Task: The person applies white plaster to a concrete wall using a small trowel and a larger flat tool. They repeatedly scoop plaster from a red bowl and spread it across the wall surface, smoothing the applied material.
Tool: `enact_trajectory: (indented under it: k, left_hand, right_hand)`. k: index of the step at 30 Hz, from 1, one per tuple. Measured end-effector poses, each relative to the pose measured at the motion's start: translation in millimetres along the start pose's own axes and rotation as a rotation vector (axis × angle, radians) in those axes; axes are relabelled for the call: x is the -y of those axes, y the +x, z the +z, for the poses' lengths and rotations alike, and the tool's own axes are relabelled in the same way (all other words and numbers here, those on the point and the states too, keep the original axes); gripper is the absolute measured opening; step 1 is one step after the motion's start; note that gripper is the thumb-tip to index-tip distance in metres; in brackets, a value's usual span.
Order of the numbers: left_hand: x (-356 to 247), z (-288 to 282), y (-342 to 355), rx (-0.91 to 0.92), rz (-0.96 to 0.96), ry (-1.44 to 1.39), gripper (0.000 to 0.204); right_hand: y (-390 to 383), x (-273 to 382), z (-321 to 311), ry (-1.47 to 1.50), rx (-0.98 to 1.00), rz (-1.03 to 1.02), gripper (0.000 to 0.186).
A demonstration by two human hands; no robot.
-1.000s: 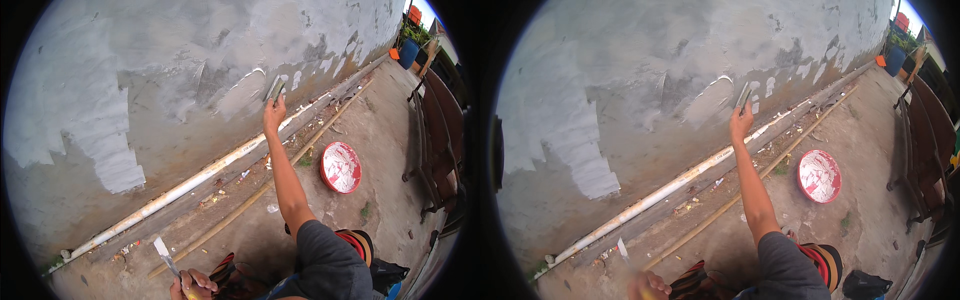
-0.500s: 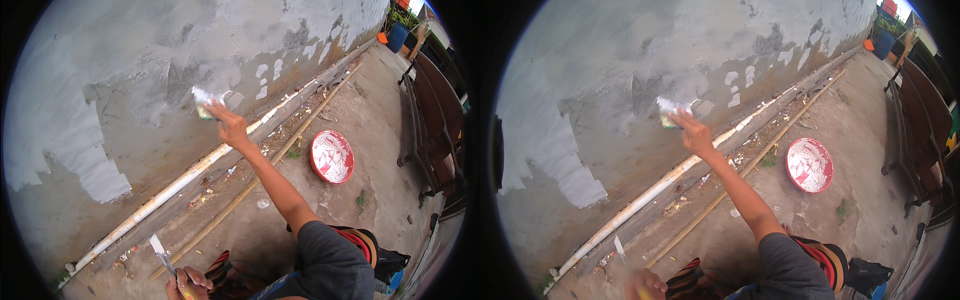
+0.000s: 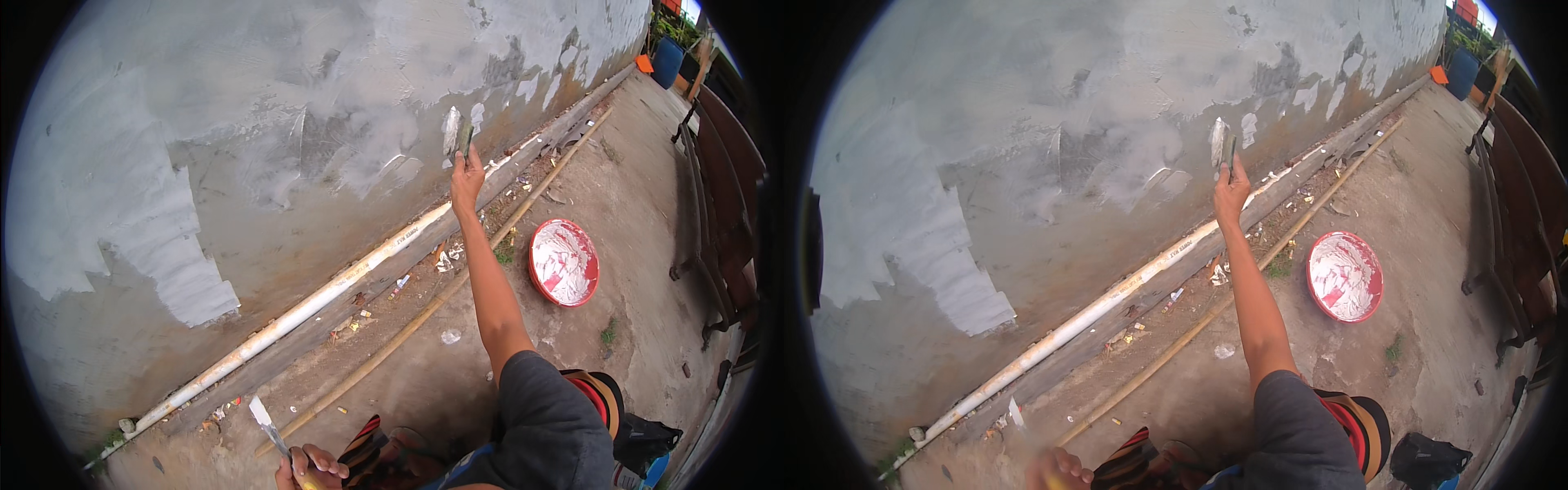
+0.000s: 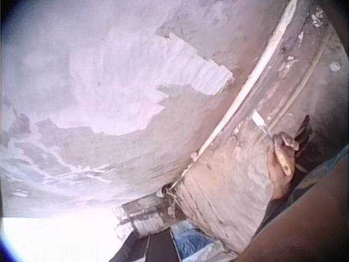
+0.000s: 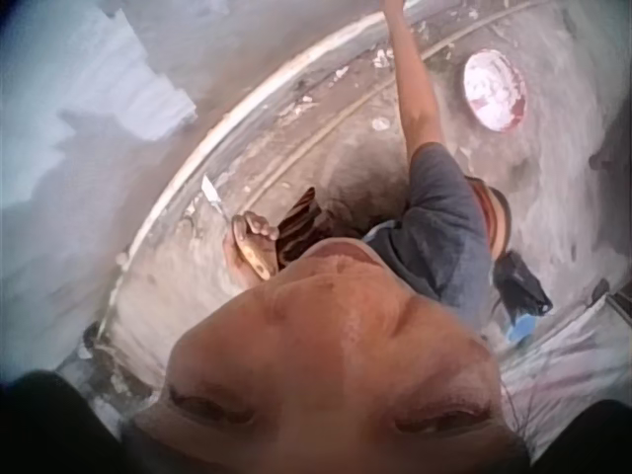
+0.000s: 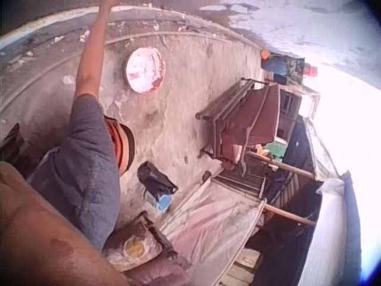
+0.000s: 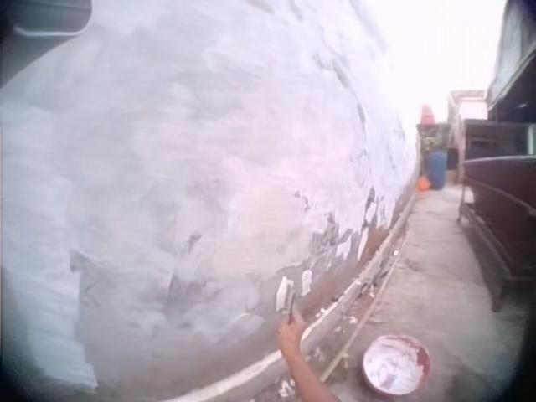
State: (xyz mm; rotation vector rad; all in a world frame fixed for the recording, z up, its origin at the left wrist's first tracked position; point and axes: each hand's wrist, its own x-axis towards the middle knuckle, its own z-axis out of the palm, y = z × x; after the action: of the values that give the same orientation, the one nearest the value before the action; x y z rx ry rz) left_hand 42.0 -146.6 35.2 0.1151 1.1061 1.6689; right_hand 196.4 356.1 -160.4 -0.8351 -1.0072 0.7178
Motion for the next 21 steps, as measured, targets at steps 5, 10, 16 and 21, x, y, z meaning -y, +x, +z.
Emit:
enact_trajectory:
  k: [5,10,16,21]
  left_hand:
    - [-4,-3,-2,-0.029,0.016,-0.025,0.024]
    - [-2,5,11,-0.02,-0.043,-0.019,0.026]
    - [5,11,17,0.021,-0.06,-0.012,0.027]
    - [2,6,8,-0.012,-0.042,0.003,0.027]
  right_hand:
    - [-28,15,61,-0.083,-0.033,-0.226,0.053]
    - [-97,42,90,-0.319,0.174,-0.4,0.055]
    - [-114,53,21,-0.209,0.451,-0.202,0.038]
    - [-17,27,-27,0.057,-0.053,0.104,0.043]
